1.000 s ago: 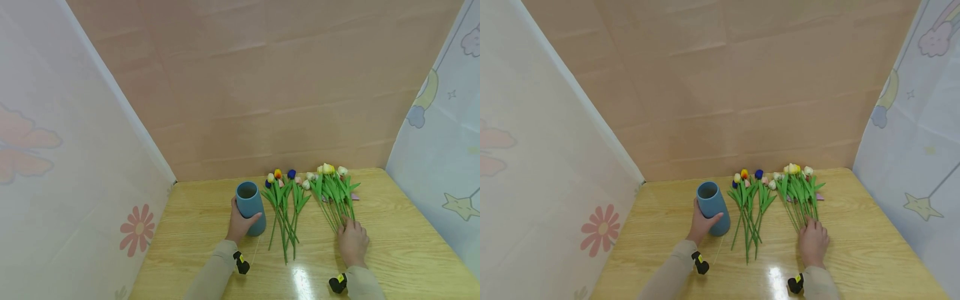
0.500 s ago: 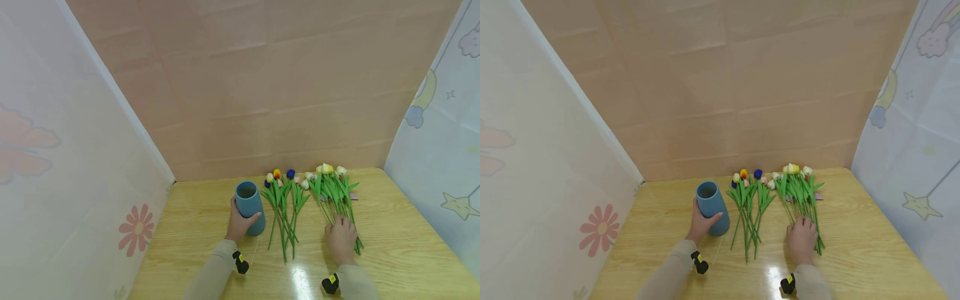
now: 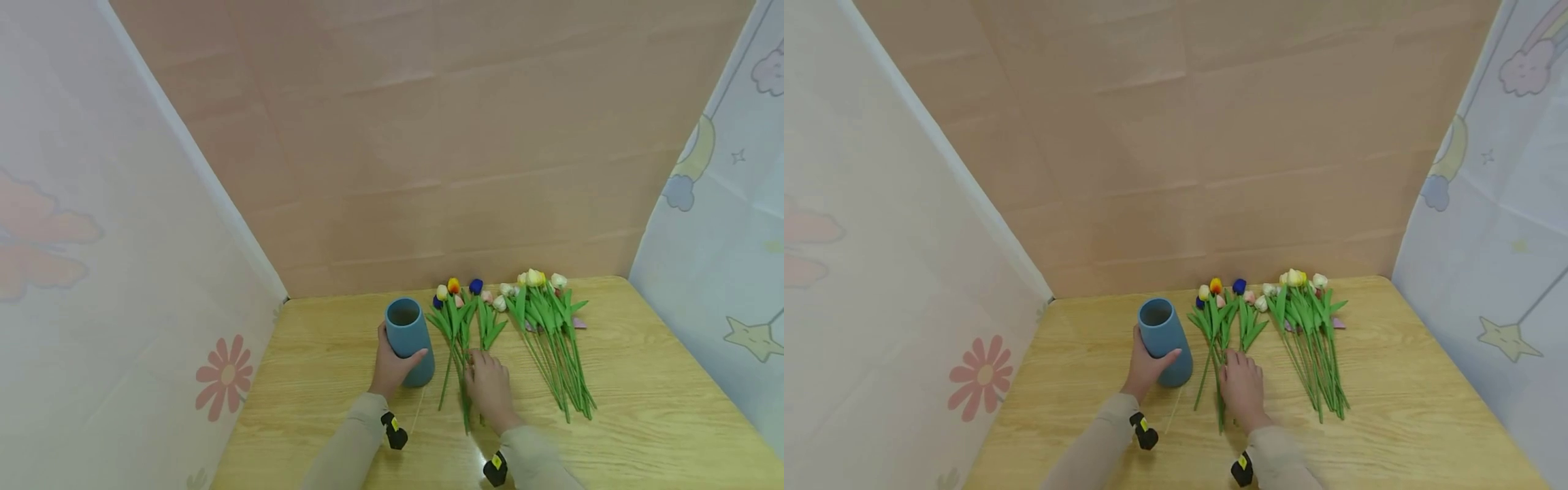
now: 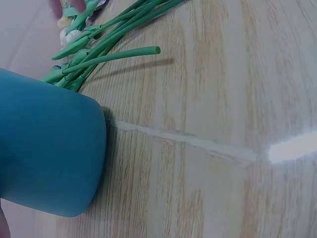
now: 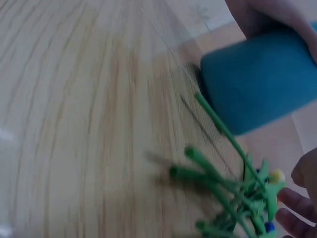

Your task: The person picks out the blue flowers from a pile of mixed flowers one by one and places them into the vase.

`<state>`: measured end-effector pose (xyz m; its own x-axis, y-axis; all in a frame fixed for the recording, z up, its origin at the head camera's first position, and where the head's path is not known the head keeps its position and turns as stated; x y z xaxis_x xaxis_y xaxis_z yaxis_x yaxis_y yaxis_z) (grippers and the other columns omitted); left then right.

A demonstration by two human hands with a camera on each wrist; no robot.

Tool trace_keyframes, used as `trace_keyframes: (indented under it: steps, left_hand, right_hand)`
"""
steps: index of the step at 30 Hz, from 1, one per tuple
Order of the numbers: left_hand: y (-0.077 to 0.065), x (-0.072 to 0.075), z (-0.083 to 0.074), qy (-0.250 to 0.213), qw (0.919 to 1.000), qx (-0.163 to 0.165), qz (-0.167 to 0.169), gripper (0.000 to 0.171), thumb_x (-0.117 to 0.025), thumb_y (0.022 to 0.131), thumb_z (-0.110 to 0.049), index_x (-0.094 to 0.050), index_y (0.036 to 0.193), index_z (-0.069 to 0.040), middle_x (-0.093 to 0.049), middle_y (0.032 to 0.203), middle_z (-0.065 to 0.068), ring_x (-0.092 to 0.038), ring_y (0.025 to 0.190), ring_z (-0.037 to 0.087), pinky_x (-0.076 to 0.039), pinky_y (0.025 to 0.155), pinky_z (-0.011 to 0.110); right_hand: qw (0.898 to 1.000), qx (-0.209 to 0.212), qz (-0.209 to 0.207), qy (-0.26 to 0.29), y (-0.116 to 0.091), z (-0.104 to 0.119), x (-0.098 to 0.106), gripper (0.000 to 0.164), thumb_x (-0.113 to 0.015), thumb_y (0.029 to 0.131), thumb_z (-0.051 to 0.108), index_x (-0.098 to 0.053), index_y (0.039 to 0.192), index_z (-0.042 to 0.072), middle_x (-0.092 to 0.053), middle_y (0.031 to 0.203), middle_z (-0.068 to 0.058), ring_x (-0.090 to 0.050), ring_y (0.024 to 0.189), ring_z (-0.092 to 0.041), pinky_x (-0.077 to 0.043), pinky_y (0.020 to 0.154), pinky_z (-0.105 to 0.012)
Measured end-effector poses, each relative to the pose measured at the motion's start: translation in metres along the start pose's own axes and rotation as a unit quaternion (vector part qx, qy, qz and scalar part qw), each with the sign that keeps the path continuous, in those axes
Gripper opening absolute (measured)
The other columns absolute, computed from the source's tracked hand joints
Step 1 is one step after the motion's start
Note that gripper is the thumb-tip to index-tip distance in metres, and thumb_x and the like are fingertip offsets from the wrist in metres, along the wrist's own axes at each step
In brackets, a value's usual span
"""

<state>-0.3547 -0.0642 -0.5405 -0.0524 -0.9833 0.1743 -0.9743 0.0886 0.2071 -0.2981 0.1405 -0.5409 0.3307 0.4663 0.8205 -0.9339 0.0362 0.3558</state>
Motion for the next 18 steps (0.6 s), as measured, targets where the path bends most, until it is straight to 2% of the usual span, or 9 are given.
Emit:
trace_keyframes:
  steps: [4,9,14,18]
  left_hand:
    - [0.0,0.0,-0.001,0.001,1.0,-0.001,-0.005,0.092,-0.083,0.077,-0.035,-0.023,0.146,-0.035,-0.042,0.142,0.0,-0.046,0.129,0.028,-0.039,0.102,0.058]
    - [0.0,0.0,-0.001,-0.001,1.0,0.001,-0.004,0.092,-0.083,0.077,-0.035,-0.023,0.146,-0.034,-0.042,0.143,0.001,-0.045,0.13,0.029,-0.039,0.102,0.059]
    - [0.0,0.0,0.001,-0.007,1.0,0.002,-0.003,0.092,-0.083,0.077,-0.033,-0.023,0.146,-0.034,-0.042,0.142,0.001,-0.045,0.129,0.028,-0.039,0.103,0.058]
    - [0.001,0.0,0.001,-0.004,0.9999,0.009,-0.006,0.092,-0.083,0.077,-0.032,-0.023,0.146,-0.033,-0.042,0.142,0.0,-0.045,0.129,0.026,-0.038,0.104,0.057]
  right_hand:
    - [0.998,0.032,0.036,-0.032,-0.003,0.019,-0.021,0.021,-0.067,0.091,0.019,-0.066,0.112,0.013,-0.065,0.088,-0.005,-0.061,0.078,-0.027,-0.045,0.063,-0.041]
    - [0.994,0.068,0.053,-0.072,-0.012,0.032,-0.041,0.015,-0.07,0.089,0.024,-0.067,0.103,0.017,-0.065,0.089,-0.006,-0.062,0.078,-0.029,-0.05,0.066,-0.046]
    - [0.993,0.06,0.065,-0.078,-0.016,0.037,-0.048,0.009,-0.07,0.088,0.023,-0.065,0.087,0.016,-0.06,0.081,-0.005,-0.057,0.076,-0.027,-0.047,0.067,-0.044]
    - [0.993,0.052,0.071,-0.079,-0.016,0.037,-0.05,0.018,-0.071,0.087,0.021,-0.058,0.076,0.016,-0.054,0.074,-0.003,-0.053,0.071,-0.025,-0.043,0.063,-0.041]
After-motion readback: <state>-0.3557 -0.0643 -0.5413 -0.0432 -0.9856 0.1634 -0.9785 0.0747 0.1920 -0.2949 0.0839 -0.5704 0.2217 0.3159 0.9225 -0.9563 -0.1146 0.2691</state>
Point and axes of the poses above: each hand's wrist, its own y-axis towards the middle knuckle, its own x-axis out of the back of the hand, z = x × y, the point moved 10 cm from there along y, towards the middle knuckle
